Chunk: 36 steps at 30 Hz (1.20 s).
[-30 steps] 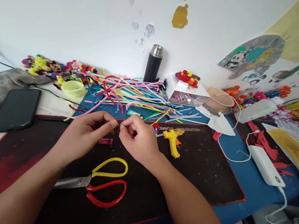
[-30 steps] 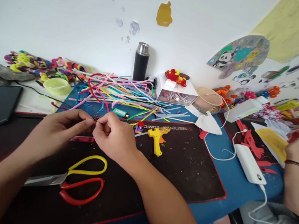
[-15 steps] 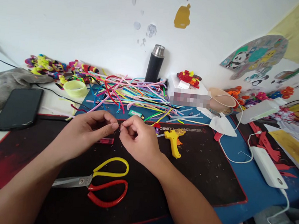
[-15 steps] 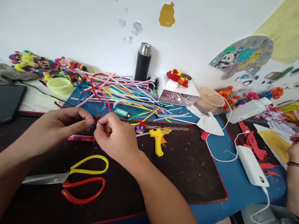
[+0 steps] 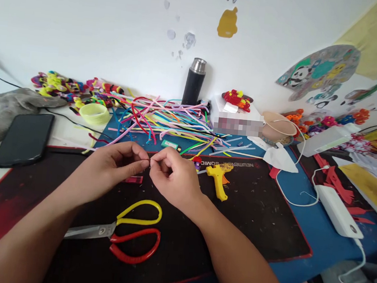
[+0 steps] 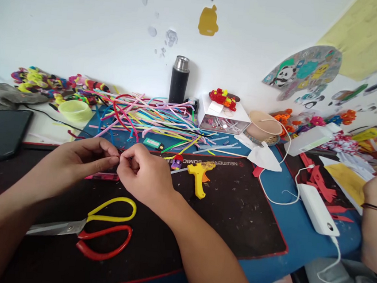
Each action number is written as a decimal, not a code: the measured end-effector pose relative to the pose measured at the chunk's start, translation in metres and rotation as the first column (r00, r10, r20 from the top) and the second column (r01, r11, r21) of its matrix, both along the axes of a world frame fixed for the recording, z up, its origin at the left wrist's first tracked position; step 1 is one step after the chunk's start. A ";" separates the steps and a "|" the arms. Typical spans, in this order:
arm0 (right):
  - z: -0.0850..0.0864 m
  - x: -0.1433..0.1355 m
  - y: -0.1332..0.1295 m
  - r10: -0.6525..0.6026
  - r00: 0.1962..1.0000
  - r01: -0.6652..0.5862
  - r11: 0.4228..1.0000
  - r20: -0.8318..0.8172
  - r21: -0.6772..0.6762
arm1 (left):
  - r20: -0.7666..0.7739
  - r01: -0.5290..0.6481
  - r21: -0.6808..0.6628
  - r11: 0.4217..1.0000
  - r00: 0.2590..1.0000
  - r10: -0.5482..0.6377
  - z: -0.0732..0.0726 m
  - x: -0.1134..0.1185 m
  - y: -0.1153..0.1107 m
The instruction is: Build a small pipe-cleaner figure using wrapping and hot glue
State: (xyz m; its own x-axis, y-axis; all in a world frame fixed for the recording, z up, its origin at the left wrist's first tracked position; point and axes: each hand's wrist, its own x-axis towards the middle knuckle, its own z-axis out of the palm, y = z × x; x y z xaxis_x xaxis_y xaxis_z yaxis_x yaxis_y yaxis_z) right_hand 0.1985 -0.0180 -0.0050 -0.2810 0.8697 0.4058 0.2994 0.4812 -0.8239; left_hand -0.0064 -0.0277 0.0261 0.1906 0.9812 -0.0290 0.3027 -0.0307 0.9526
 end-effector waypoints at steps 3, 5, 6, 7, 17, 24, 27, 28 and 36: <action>0.001 0.000 0.001 -0.003 1.000 0.003 1.000 0.002 -0.007 | 0.031 0.021 -0.023 1.000 0.999 -0.020 0.001 -0.002 0.001; 0.001 0.000 0.001 -0.005 1.000 0.005 1.000 0.003 -0.013 | 0.042 0.023 -0.023 0.999 0.999 -0.022 0.002 -0.002 0.001; 0.001 0.000 0.001 -0.007 1.000 0.007 1.000 0.000 -0.013 | 0.045 0.023 -0.020 1.000 0.999 -0.022 0.002 -0.001 0.001; 0.001 0.000 0.000 -0.006 1.000 0.006 1.000 -0.006 -0.013 | 0.047 0.024 -0.019 1.000 0.999 -0.023 0.003 -0.001 0.001; -0.001 0.000 0.000 0.012 0.999 -0.012 1.000 -0.039 -0.015 | 0.009 0.008 0.007 1.000 1.000 -0.008 -0.002 -0.002 0.000; 0.001 -0.001 0.000 0.001 1.000 -0.001 0.999 -0.022 -0.040 | 0.032 0.043 -0.034 0.999 0.999 -0.042 0.000 -0.001 0.000; 0.001 -0.001 0.001 -0.003 1.000 0.002 0.999 -0.017 -0.041 | 0.065 0.092 -0.064 0.994 0.994 -0.087 -0.001 -0.003 0.000; 0.001 -0.001 0.001 -0.007 1.000 0.006 0.999 -0.017 -0.038 | 0.070 0.102 -0.070 0.992 0.993 -0.097 -0.002 -0.004 0.001; -0.003 0.001 0.002 0.012 1.000 -0.012 0.999 0.005 -0.043 | 0.073 0.013 -0.044 0.999 0.997 -0.010 -0.007 -0.010 0.005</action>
State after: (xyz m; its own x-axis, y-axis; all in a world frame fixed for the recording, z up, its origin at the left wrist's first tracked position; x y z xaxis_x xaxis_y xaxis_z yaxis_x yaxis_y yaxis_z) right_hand 0.1991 -0.0158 -0.0079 -0.2933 0.8829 0.3667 0.2978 0.4488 -0.8425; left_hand -0.0167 -0.0225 0.0194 0.2054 0.9769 -0.0581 0.2324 0.0090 0.9726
